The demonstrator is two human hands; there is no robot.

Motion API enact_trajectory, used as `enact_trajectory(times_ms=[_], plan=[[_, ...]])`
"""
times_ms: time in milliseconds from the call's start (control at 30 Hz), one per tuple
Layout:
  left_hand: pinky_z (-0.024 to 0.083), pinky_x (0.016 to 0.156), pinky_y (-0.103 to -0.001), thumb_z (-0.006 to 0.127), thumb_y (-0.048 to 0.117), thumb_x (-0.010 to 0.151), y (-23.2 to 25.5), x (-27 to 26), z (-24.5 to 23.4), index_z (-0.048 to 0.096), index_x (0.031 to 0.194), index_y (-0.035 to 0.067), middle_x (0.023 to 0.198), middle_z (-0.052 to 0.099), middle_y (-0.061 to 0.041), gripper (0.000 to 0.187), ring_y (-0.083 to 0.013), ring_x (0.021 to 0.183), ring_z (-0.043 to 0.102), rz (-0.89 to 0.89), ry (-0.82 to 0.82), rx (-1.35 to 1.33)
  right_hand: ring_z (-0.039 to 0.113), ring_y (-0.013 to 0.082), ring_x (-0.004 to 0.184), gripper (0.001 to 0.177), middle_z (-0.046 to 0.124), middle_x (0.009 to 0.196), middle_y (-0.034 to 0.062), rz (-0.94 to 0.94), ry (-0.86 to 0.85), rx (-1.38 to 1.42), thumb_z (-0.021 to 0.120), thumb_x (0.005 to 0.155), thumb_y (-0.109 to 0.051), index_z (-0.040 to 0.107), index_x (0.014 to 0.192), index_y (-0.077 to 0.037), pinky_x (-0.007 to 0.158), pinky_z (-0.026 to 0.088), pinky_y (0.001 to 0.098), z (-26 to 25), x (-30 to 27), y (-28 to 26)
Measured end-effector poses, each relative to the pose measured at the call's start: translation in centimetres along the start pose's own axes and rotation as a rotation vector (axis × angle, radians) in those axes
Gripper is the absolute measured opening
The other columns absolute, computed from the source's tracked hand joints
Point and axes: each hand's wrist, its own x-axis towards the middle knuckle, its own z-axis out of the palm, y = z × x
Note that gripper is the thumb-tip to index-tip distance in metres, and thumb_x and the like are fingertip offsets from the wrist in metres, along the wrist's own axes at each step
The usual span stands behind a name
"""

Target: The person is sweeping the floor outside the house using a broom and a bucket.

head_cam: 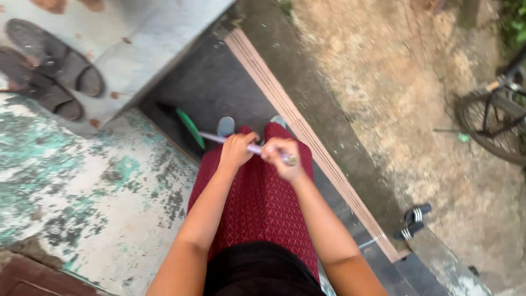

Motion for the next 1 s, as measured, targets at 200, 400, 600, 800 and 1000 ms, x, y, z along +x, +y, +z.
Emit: enact_trajectory(times_ms=[200, 400, 600, 800, 1000], plan=[[0.053, 0.066, -0.047, 0.074, 0.016, 0.077, -8.6, -5.3, -4.0, 0.071, 0.09, 0.015, 0.069, 0.067, -0.007, 0.013, -0.0321, 0.071, 0.069, -0.294, 0.046, -0.008, 0.054, 0.0129, 0.058, 0.023, 0.061, 0.066, 0.0077, 0.083, -0.175, -0.055, 0.064, 0.101, -0.008, 0.064, 0.079, 0.0, 0.055, 0.041, 0.0285, 11.2, 2.9, 3.1], [0.056, 0.083, -0.045, 0.071, 0.009, 0.077, -10.5, -4.2, -4.5, 0.07, 0.095, 0.017, 0.077, 0.067, -0.005, 0.02, -0.0298, 0.08, 0.069, -0.089, 0.14, -0.072, 0.062, 0.0189, 0.072, 0.011, 0.069, 0.086, 0.0137, -0.207, 0.181, 0.116, 0.064, 0.101, -0.011, 0.062, 0.099, 0.0, 0.069, 0.056, 0.0379, 14.1, 1.5, 4.0], [0.055, 0.102, -0.045, 0.074, 0.011, 0.072, -4.4, 3.7, -2.4, 0.071, 0.097, 0.02, 0.08, 0.066, -0.007, 0.027, -0.0321, 0.088, 0.07, 0.14, 0.078, -0.238, 0.04, 0.0156, 0.053, 0.008, 0.04, 0.059, 0.0029, -0.519, 0.52, 0.091, 0.048, 0.107, -0.005, 0.055, 0.104, -0.008, 0.062, 0.052, 0.0428, 9.7, 0.6, -0.3], [0.056, 0.079, -0.044, 0.076, 0.015, 0.08, 2.5, 7.4, 1.3, 0.069, 0.093, 0.02, 0.082, 0.073, -0.005, 0.015, -0.0293, 0.086, 0.073, 0.307, -0.083, -0.355, 0.037, 0.0163, 0.044, 0.027, 0.034, 0.051, 0.0042, -0.65, 0.616, -0.218, 0.044, 0.107, -0.015, 0.037, 0.081, -0.012, 0.053, 0.047, 0.0429, 7.5, -1.5, -5.4], [0.056, 0.074, -0.045, 0.075, 0.012, 0.076, 8.1, 5.3, -3.0, 0.073, 0.103, 0.021, 0.07, 0.07, -0.005, 0.029, -0.0288, 0.076, 0.073, 0.214, -0.253, -0.288, 0.026, 0.0065, 0.041, 0.047, 0.031, 0.048, -0.0021, -0.487, 0.745, 0.205, 0.041, 0.117, -0.031, 0.03, 0.074, -0.015, 0.046, 0.035, 0.0265, 0.4, -7.6, -6.3]])
